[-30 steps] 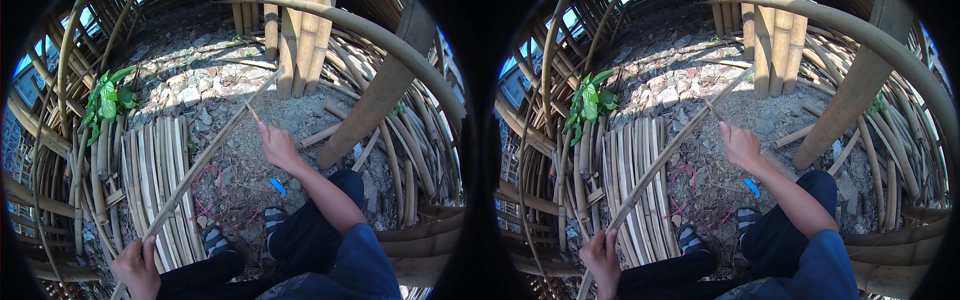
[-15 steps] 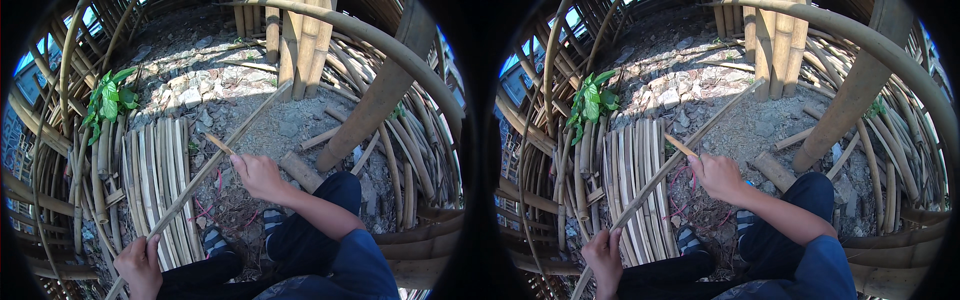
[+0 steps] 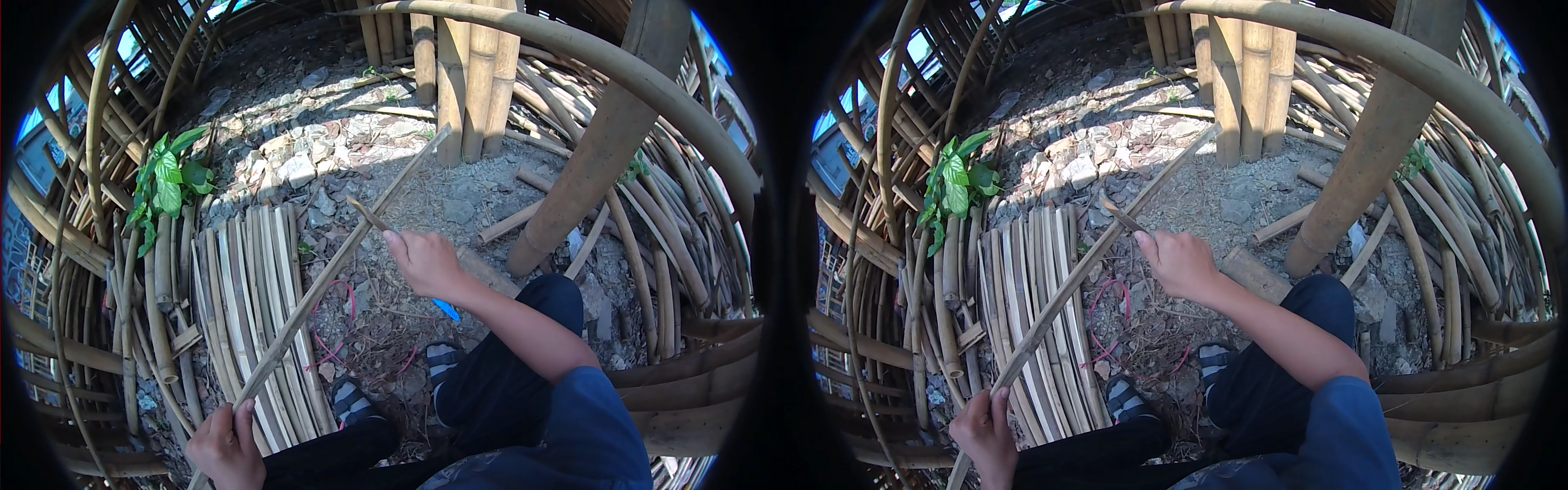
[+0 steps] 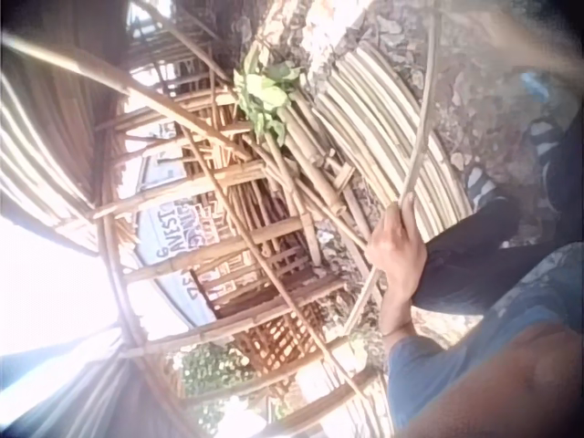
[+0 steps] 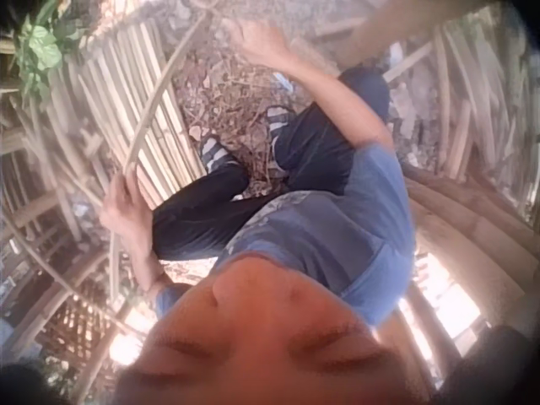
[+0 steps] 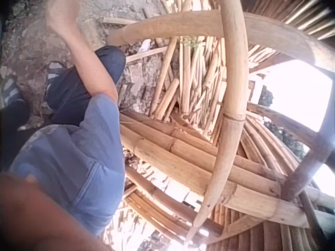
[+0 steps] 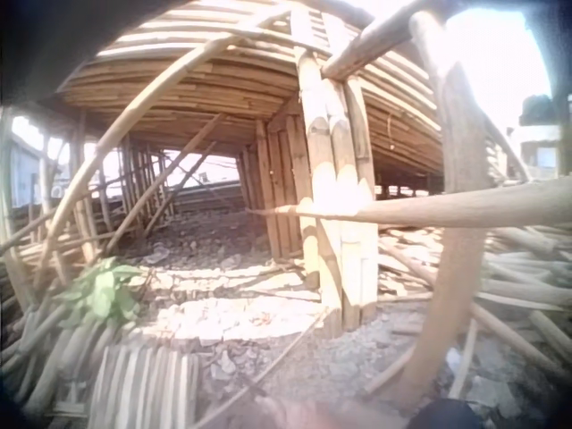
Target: The person trims and scrapes a bamboo strip using a knife.
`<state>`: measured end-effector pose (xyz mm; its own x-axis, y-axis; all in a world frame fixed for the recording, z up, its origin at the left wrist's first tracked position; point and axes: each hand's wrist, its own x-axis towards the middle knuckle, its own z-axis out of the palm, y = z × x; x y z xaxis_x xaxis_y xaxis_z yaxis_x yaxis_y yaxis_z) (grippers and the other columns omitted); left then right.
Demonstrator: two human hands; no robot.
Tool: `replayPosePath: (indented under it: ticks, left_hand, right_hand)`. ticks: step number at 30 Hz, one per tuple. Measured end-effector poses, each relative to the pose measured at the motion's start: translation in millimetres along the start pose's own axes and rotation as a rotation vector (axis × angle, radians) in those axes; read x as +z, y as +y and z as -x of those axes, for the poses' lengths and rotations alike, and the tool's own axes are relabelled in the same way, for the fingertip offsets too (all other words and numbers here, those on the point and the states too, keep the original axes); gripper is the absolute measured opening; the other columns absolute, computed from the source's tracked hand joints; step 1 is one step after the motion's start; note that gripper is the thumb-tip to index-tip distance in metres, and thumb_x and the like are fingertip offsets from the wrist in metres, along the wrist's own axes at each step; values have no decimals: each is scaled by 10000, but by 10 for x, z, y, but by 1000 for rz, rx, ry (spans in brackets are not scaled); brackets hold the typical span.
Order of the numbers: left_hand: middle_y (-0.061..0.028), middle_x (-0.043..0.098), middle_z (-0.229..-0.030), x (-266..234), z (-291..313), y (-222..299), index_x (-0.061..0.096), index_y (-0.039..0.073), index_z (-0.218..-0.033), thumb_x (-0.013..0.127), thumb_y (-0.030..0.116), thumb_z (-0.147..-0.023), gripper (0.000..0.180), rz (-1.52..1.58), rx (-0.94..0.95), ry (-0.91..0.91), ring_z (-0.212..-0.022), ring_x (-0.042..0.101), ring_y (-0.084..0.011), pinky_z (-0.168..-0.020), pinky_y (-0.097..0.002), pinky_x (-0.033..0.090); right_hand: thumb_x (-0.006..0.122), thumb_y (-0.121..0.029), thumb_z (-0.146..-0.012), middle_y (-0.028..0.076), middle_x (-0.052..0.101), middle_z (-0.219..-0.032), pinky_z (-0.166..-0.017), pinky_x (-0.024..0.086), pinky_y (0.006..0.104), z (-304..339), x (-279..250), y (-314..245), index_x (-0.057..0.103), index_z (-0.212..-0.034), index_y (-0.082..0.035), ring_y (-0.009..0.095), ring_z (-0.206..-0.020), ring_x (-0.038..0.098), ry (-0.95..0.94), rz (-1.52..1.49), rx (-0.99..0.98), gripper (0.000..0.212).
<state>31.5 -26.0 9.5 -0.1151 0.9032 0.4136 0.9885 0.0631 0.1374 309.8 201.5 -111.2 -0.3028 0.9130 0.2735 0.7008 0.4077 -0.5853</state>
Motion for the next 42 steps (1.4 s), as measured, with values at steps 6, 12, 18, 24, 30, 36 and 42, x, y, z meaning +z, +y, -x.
replayPosePath:
  ticks: [6, 12, 18, 24, 30, 36, 42]
  left_hand:
    - [-181, 539, -611, 18, -4, -7, 618, 47, -745, 699, 274, -955, 319, -59, -54, -74, -507, 525, -361, -486, -435, 399]
    - [-175, 583, -616, -64, -44, 70, 650, 77, -744, 681, 297, -980, 324, -62, -32, -111, -508, 559, -374, -476, -437, 429]
    - [-179, 570, -610, -84, -37, 38, 649, 61, -741, 693, 275, -973, 318, -29, 12, -35, -480, 540, -341, -468, -424, 415]
    - [-173, 552, -595, -78, -48, -20, 650, 39, -741, 708, 243, -966, 308, 93, 2, 15, -460, 490, -312, -457, -401, 401]
    - [-169, 531, -574, -78, -51, -11, 654, 43, -737, 708, 256, -965, 317, 33, -18, -80, -451, 451, -278, -460, -408, 396]
    - [-171, 543, -577, -99, -55, 56, 656, 51, -739, 702, 259, -965, 311, 38, -30, -48, -459, 497, -296, -469, -415, 403]
    - [-165, 552, -584, -51, -78, -15, 647, 52, -738, 703, 259, -961, 309, 50, 3, -48, -467, 501, -312, -468, -417, 394]
  right_hand:
    - [382, -483, -1060, 233, 658, -662, -627, 537, 548, -217, 55, 284, 667, -812, 4, 455, -631, 666, 39, 160, 106, 617]
    - [354, -486, -1066, 237, 664, -679, -652, 545, 551, -68, 76, 32, 678, -820, -3, 455, -682, 679, -120, 115, 8, 631]
    - [350, -475, -1069, 242, 665, -683, -673, 541, 561, -378, -200, 429, 679, -825, -2, 445, -679, 681, 29, 193, 171, 626]
    - [324, -476, -1075, 256, 666, -704, -698, 544, 558, -334, -354, 203, 682, -813, 2, 450, -725, 685, -64, 216, -55, 653]
    - [327, -487, -1071, 262, 673, -731, -706, 542, 563, -494, -445, 821, 688, -841, 7, 455, -736, 683, 32, 270, 173, 653]
    - [323, -481, -1073, 256, 678, -746, -730, 542, 570, -507, -576, 776, 688, -822, 7, 459, -752, 683, -28, 256, 66, 659]
    - [319, -494, -1070, 274, 677, -769, -755, 540, 568, -561, -446, 1130, 684, -837, 13, 467, -775, 680, -11, 300, 188, 667]
